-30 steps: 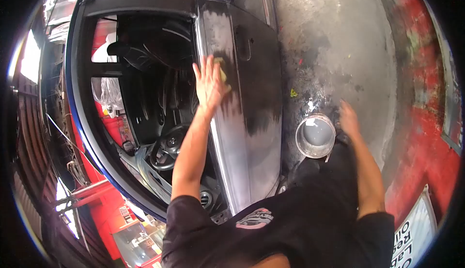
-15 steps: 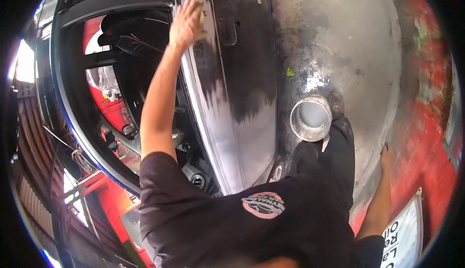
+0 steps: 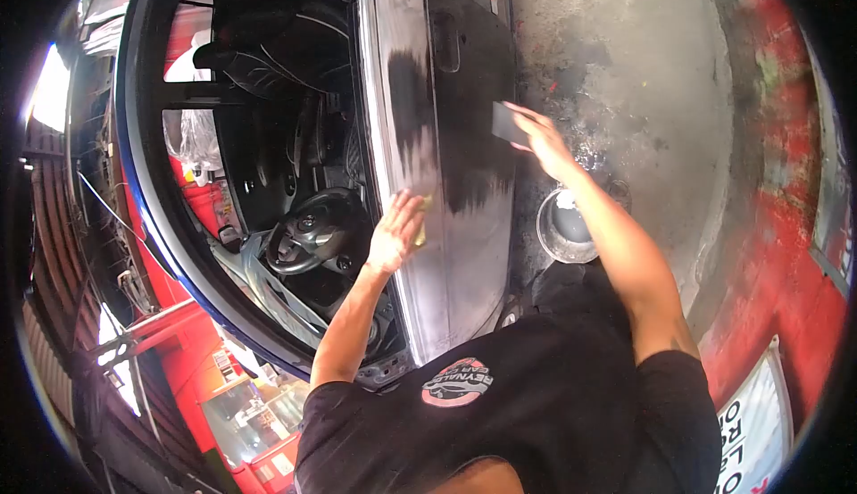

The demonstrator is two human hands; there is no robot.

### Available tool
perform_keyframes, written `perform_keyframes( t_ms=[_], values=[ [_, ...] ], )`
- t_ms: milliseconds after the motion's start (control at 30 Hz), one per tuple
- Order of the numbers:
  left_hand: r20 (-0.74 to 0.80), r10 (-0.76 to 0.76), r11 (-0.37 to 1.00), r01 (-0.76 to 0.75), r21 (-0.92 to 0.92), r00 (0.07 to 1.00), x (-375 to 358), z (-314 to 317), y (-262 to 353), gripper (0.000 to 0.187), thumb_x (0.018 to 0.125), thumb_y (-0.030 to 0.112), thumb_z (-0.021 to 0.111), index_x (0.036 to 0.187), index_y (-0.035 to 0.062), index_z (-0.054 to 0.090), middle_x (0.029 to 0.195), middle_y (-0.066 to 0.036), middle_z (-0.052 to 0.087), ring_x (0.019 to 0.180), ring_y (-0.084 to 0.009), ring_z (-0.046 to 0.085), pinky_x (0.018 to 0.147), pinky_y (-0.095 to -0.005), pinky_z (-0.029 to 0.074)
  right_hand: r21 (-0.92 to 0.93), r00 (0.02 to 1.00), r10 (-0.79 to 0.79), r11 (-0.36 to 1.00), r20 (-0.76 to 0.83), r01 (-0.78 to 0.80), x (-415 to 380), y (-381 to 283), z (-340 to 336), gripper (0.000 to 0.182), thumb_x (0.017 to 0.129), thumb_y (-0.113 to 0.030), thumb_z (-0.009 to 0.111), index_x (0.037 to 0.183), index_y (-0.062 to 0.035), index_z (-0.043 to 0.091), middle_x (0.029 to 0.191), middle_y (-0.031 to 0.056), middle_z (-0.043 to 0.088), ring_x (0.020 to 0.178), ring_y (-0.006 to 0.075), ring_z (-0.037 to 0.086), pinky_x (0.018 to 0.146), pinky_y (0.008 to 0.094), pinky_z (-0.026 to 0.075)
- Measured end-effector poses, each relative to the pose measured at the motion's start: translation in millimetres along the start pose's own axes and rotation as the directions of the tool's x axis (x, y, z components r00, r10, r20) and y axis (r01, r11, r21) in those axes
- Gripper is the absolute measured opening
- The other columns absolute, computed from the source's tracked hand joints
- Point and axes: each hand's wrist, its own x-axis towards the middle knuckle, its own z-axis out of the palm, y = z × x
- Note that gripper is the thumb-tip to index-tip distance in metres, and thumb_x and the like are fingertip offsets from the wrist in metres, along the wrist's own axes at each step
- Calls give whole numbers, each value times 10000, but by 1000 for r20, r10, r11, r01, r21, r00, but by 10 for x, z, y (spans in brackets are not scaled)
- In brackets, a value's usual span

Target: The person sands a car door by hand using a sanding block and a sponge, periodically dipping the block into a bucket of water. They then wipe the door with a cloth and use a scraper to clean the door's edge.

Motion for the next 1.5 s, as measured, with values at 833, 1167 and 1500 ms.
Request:
perform_keyframes(
  t_ms=[833,1167,1500],
  values=[
    [-508,-509,828,235,-509,695,139,149,460,257,935,191,794,1158,67,753,1164,-167,718,1064,-369,710,908,-440,577,-369,969,-247,900,5,231,-907,-60,1319,291,1068,-211,662,1315,-79,742,1167,77,783,1114,151,710,953,350,586],
    [32,-828,37,113,-993,560,420,290,592,337,1005,235,798,1193,-40,751,969,-80,783,835,-134,706,772,-309,581,-540,917,-272,745,292,392,-765,-153,1305,324,1051,-226,665,1292,-27,748,1187,94,788,1121,174,707,1039,338,530],
    [141,-862,-68,163,-984,487,736,49,838,395,993,168,811,1288,-70,701,1013,-70,779,882,-116,707,779,-283,581,-368,895,-34,904,445,217,-586,-438,1057,394,1054,-224,692,1385,-11,692,1303,99,731,1149,152,693,942,325,596]
  ],
)
